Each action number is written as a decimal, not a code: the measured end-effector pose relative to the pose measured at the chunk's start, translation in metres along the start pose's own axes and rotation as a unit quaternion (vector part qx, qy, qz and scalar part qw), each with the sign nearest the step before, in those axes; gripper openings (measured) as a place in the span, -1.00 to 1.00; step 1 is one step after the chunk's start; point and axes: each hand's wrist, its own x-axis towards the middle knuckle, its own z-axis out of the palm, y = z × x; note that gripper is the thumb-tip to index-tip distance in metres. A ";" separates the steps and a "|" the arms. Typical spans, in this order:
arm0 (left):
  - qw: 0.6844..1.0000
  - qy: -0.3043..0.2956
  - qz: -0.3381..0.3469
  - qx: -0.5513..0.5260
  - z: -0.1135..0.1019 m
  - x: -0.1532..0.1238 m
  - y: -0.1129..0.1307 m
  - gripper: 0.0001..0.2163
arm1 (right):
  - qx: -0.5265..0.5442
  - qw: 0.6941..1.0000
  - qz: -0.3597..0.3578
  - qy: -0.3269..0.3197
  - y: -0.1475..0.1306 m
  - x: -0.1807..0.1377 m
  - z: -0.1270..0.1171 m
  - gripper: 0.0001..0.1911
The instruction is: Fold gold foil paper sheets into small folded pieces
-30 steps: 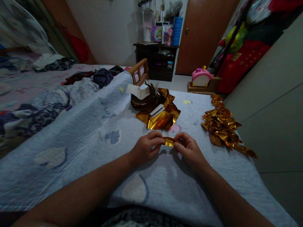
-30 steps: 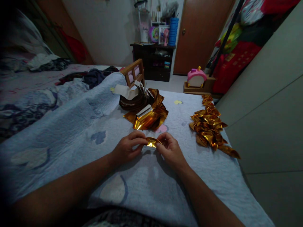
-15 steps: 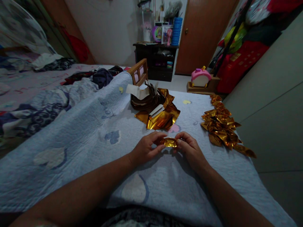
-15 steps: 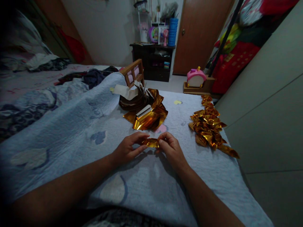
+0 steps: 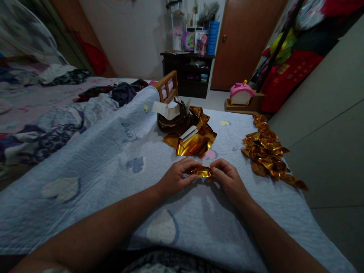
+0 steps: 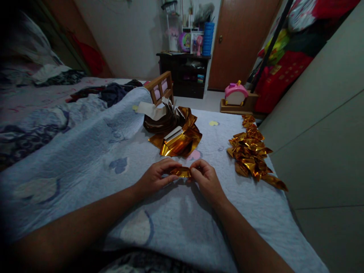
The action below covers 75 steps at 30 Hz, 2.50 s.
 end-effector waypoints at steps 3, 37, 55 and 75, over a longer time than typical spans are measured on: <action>1.000 -0.002 -0.006 -0.012 0.000 0.000 -0.001 -0.74 | -0.016 1.000 -0.005 -0.001 -0.001 0.000 0.000 -0.79; 0.991 -0.038 -0.101 -0.084 0.004 -0.002 0.005 -0.63 | -0.196 0.975 -0.099 0.031 0.004 -0.001 0.005 -0.91; 0.992 -0.029 -0.091 -0.079 0.006 0.001 0.006 -0.72 | -0.358 0.911 -0.203 0.026 0.007 -0.001 0.007 -0.89; 0.990 -0.053 -0.090 -0.096 0.005 0.000 0.005 -0.73 | -0.419 0.880 -0.223 -0.030 0.003 -0.006 0.009 -0.76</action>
